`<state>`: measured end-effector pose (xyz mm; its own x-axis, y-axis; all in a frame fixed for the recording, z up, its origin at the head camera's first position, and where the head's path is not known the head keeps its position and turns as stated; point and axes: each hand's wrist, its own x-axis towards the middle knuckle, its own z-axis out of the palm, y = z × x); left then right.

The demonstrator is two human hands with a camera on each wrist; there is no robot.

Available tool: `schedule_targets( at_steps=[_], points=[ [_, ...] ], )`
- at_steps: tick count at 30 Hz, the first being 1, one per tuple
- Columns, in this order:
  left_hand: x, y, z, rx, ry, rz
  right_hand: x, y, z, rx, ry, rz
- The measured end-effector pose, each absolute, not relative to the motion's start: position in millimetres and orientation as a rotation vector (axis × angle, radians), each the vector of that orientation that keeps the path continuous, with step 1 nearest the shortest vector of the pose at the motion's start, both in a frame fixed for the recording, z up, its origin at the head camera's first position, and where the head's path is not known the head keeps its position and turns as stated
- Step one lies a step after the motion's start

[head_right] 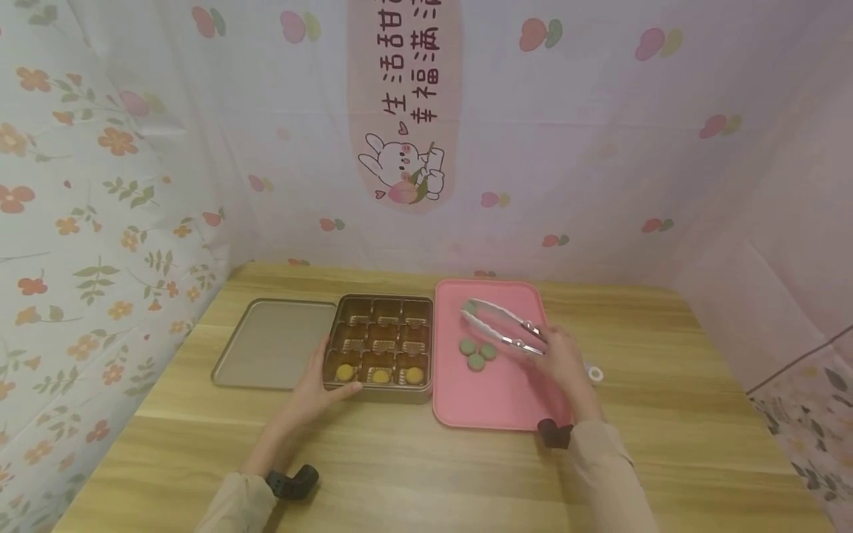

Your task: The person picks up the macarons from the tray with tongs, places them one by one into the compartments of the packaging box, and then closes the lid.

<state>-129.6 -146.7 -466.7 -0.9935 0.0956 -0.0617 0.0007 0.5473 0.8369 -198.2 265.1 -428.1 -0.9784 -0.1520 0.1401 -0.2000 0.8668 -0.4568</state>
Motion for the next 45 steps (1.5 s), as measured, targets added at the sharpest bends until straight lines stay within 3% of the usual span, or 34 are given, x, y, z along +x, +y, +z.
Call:
schedule_targets(
  at_steps=[31,45],
  points=[
    [-129.4,-145.4,-464.6,0.071,2.669,1.444,-183.9,224.6,-401.0,0.507,-2.870,0.766],
    [-128.5,-144.8,-464.2,0.073,2.673,1.450,-188.1,247.7,-407.7,0.519,-2.994,0.536]
  ],
)
